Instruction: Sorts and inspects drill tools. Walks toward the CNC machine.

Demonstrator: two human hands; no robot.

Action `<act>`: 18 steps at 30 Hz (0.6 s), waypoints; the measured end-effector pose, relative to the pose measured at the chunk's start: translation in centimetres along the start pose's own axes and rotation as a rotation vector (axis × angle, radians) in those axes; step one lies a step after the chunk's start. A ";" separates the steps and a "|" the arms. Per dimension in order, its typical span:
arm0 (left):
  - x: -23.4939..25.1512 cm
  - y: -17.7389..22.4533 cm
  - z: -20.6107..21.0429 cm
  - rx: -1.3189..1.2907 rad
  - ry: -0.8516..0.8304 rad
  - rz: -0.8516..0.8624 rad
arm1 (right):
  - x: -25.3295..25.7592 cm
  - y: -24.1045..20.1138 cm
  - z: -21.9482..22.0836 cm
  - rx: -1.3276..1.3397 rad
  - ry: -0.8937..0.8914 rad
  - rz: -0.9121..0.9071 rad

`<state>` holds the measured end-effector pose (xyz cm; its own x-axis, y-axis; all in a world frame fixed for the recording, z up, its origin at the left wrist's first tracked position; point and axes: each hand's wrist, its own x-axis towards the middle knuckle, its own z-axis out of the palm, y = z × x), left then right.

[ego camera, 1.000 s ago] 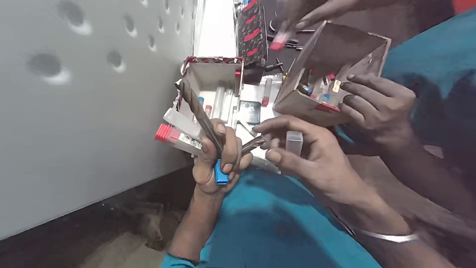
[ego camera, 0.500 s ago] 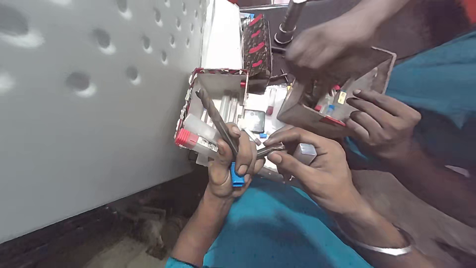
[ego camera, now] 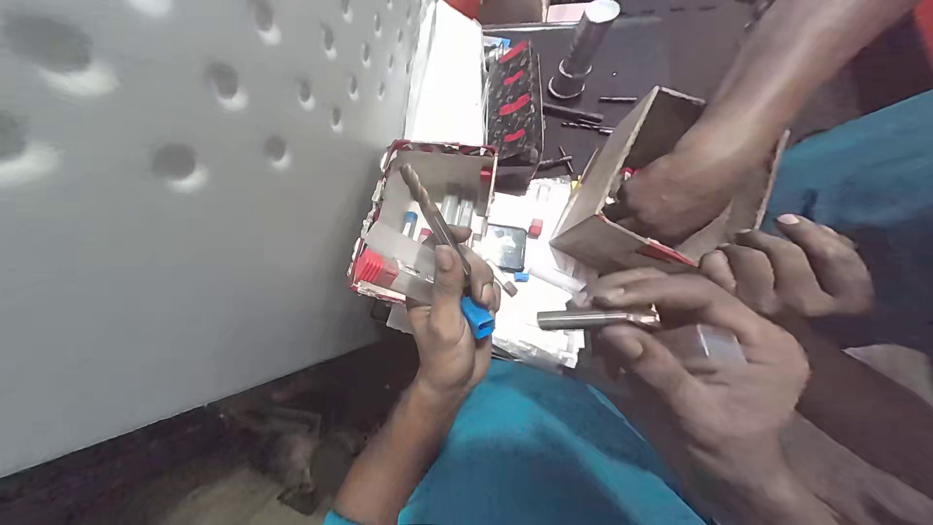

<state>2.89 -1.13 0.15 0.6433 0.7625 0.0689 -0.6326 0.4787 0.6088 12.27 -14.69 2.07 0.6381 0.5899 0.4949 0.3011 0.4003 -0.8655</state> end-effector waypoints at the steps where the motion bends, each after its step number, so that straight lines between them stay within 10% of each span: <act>1: 0.0 -0.1 0.1 0.010 0.021 0.003 | -0.1 -0.1 0.2 -0.012 -0.026 -0.047; 18: -0.3 -0.2 2.0 0.150 0.109 0.072 | -0.6 1.3 2.5 -0.374 -0.156 -0.300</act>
<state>3.67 -2.35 1.58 0.5430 0.8390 0.0356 -0.5987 0.3571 0.7170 10.51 -12.77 0.91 0.3797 0.5964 0.7072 0.7065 0.3066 -0.6379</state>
